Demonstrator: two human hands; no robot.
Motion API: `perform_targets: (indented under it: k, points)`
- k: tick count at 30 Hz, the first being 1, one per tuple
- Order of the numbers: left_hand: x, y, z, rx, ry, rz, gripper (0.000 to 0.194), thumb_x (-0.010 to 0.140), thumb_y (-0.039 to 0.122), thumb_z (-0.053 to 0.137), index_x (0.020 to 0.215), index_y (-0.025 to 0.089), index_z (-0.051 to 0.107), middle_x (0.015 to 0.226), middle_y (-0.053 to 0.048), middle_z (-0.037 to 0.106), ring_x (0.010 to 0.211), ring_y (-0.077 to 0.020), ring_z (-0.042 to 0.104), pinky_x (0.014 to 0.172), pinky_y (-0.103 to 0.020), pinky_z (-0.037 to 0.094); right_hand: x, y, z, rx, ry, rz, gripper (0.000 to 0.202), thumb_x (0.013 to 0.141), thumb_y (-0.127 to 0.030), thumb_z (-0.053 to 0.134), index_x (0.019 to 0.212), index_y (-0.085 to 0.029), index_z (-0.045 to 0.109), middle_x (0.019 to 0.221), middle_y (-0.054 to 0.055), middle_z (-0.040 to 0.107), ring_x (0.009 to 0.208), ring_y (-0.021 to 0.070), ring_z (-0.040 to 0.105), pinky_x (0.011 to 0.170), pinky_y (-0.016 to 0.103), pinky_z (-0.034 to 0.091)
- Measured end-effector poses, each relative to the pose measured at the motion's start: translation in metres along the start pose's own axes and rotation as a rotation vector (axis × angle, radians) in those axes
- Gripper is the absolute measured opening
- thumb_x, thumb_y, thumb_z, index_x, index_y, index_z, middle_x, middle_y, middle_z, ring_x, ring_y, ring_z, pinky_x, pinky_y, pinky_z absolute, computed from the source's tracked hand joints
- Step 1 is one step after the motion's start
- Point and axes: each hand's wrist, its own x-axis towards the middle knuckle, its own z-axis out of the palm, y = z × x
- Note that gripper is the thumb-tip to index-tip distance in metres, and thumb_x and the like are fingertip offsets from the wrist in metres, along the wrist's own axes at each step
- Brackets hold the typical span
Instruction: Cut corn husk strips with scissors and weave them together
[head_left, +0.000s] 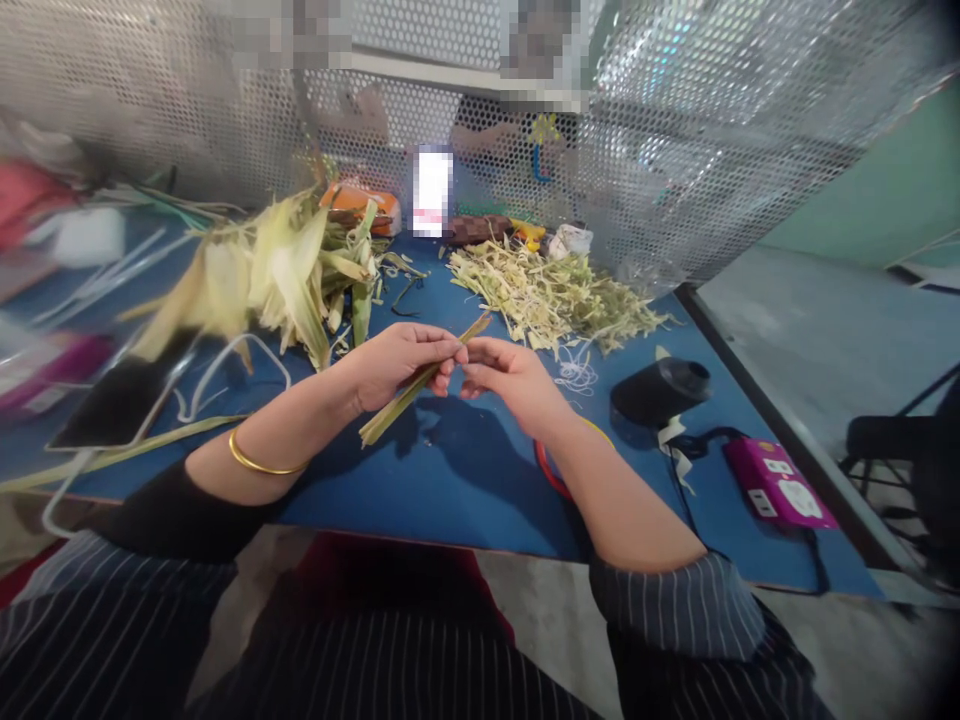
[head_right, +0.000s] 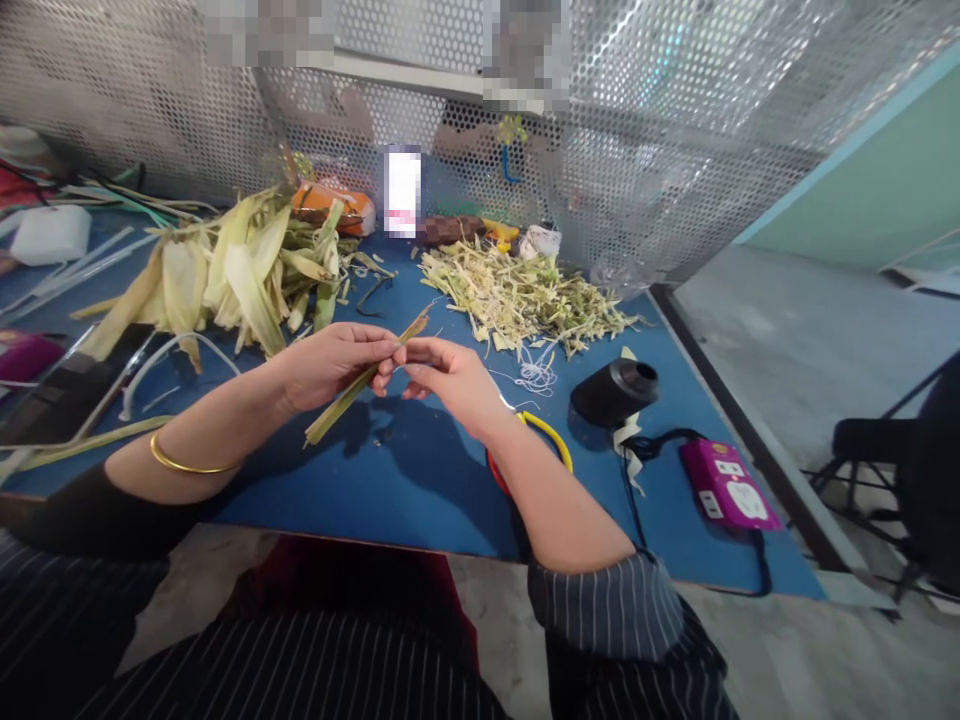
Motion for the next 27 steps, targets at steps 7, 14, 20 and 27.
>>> perform_targets:
  k: [7,14,20,27]
  points:
    - [0.001,-0.001,-0.001,-0.075,-0.006,-0.055,0.013,0.082,0.02,0.06,0.075,0.011,0.065,0.06,0.0,0.053,0.051,-0.0071,0.05,0.052,-0.021,0.049,0.0,0.002,0.001,-0.173,0.149,0.021,0.014,0.076,-0.03,0.064,0.077,-0.016,0.065,0.068,-0.001,0.06,0.059,0.009,0.052,0.062,0.026,0.044]
    - [0.006,-0.001,-0.003,-0.079,0.063,-0.046,0.011,0.083,0.016,0.057,0.076,0.011,0.064,0.059,0.002,0.051,0.049,-0.0066,0.05,0.051,-0.021,0.048,-0.002,-0.011,-0.011,-0.302,0.217,-0.03,0.012,0.075,-0.027,0.063,0.069,-0.017,0.062,0.066,-0.002,0.059,0.064,0.0102,0.052,0.068,0.026,0.041]
    - [0.008,-0.004,-0.003,-0.06,0.11,-0.048,0.011,0.083,0.017,0.058,0.076,0.011,0.064,0.058,0.002,0.051,0.048,-0.0057,0.05,0.048,-0.018,0.045,-0.001,-0.007,-0.01,-0.014,0.254,0.092,0.01,0.076,-0.028,0.06,0.074,-0.019,0.055,0.051,-0.008,0.045,0.038,0.005,0.036,0.045,0.023,0.035]
    - [0.012,-0.006,-0.002,0.106,0.405,-0.021,0.012,0.086,0.023,0.055,0.08,0.013,0.06,0.074,-0.004,0.063,0.054,-0.0108,0.064,0.047,-0.019,0.047,-0.002,-0.008,-0.018,-0.634,0.528,-0.167,0.011,0.08,-0.022,0.054,0.069,-0.02,0.053,0.051,-0.006,0.038,0.047,0.008,0.032,0.051,0.025,0.026]
